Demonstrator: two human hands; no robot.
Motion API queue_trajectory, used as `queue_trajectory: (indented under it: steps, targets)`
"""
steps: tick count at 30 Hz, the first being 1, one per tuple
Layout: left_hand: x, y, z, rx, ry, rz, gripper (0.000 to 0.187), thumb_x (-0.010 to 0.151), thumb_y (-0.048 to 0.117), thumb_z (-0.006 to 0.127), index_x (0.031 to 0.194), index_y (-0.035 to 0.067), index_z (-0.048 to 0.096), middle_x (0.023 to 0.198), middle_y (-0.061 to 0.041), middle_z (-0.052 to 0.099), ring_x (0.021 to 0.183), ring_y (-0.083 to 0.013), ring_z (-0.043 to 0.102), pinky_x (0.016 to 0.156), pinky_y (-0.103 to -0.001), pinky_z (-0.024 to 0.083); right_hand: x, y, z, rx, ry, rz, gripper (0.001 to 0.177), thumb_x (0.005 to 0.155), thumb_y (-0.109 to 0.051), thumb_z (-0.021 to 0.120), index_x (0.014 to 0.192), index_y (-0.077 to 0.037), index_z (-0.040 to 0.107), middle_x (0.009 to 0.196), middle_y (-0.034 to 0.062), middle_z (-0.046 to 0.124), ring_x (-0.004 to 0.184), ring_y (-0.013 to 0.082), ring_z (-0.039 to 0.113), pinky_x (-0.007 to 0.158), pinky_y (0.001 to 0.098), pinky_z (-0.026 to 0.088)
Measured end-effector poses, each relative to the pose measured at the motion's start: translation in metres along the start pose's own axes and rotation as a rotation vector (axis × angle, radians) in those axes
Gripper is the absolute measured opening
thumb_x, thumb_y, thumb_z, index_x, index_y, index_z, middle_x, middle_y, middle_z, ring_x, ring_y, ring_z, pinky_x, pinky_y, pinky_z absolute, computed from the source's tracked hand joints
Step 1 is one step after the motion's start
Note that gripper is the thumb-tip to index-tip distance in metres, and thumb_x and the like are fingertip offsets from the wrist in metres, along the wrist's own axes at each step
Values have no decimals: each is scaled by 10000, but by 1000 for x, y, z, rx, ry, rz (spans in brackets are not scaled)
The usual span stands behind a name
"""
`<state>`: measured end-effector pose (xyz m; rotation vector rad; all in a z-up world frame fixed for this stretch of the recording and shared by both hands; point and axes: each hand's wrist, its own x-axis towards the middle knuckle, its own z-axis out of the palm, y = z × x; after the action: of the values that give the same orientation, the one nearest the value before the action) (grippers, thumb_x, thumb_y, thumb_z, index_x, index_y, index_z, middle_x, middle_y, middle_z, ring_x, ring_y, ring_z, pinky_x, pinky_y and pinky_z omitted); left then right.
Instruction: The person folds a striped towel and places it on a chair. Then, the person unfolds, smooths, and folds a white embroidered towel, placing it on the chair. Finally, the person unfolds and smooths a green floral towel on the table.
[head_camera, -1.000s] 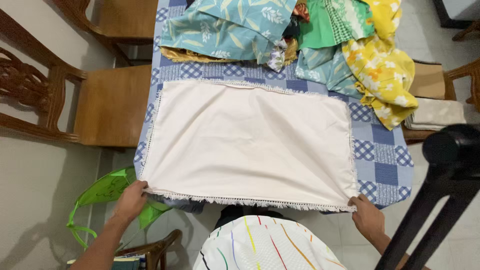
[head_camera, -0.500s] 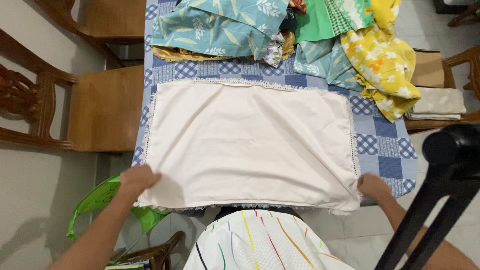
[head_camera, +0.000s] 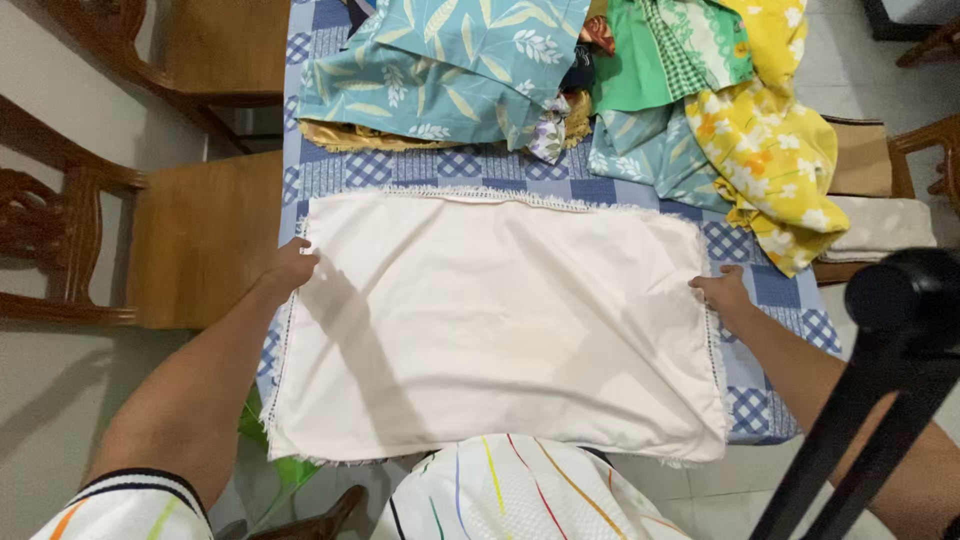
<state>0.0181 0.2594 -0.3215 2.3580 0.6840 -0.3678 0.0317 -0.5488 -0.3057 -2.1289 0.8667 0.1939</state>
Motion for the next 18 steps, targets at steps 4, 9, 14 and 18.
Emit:
queue_trajectory:
  steps: [4, 9, 14, 18]
  targets:
    - [26, 27, -9, 196, -35, 9, 602, 972, 250, 633, 1541, 161, 458, 1427, -203, 591, 1256, -378, 606, 1052, -490, 492, 22, -16, 7, 121, -58, 11, 754, 733, -166, 867, 1344, -15, 452, 1037, 167, 642, 821, 237, 597, 670, 436, 504]
    - [66, 41, 3, 102, 149, 165, 691, 895, 152, 660, 1536, 129, 403, 1623, -184, 345, 1369, -424, 472, 1113, -467, 433, 54, -23, 10, 202, -98, 92, 661, 732, -170, 888, 1249, 40, 533, 1001, 144, 653, 783, 219, 595, 633, 391, 513]
    - [74, 56, 9, 40, 194, 54, 706, 947, 201, 648, 1596, 198, 371, 1554, -211, 412, 1401, -451, 423, 1153, -490, 388, 83, -40, 20, 264, -144, 177, 581, 731, -173, 910, 1153, 95, 613, 965, 121, 663, 744, 200, 592, 596, 346, 521]
    - [73, 66, 8, 144, 193, -18, 569, 909, 233, 714, 1449, 224, 536, 1468, -160, 509, 1394, -403, 435, 1132, -494, 393, 89, -43, 26, 291, -166, 106, 503, 699, -111, 915, 1066, 89, 634, 924, 105, 680, 733, 195, 654, 608, 331, 594]
